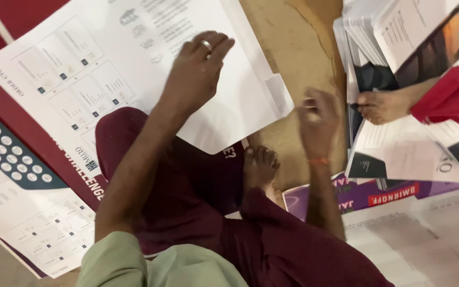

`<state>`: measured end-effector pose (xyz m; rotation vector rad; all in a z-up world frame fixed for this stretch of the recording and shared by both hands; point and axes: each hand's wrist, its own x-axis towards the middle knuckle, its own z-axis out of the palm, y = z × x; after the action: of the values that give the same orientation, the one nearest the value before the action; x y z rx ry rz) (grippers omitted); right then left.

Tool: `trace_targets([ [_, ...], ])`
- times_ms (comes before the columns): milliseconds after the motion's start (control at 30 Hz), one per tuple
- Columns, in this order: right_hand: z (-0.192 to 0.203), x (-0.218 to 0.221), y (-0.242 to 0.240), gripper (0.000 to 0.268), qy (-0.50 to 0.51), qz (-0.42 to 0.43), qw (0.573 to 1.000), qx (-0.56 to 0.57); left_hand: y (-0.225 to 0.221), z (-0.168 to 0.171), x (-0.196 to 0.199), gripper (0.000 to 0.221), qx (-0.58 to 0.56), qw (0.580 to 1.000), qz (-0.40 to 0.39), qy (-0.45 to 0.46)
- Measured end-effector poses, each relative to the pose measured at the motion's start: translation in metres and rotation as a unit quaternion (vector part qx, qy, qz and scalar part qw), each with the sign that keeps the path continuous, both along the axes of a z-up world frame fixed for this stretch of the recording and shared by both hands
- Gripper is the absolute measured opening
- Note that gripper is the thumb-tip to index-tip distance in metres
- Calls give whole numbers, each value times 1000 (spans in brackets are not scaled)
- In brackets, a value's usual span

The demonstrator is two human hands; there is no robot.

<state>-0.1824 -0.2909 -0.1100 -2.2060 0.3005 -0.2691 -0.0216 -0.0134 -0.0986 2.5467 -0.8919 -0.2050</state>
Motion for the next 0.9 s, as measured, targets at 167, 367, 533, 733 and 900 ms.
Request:
trace_targets([
  [167, -33, -4, 44, 39, 5, -28, 999, -26, -37, -52, -14, 77, 71, 991, -109, -30],
  [367, -34, -5, 58, 42, -3, -63, 990, -126, -45, -49, -30, 66, 31, 988, -148, 29],
  [533, -34, 11, 37, 35, 102, -70, 991, 42, -39, -42, -17, 70, 14, 994, -109, -4],
  [733, -4, 12, 47, 22, 22, 25, 956, 291, -36, 7, 28, 37, -142, 986, -68, -48],
  [900, 42, -21, 110, 33, 80, 87, 992, 54, -87, 36, 79, 31, -118, 990, -78, 17],
])
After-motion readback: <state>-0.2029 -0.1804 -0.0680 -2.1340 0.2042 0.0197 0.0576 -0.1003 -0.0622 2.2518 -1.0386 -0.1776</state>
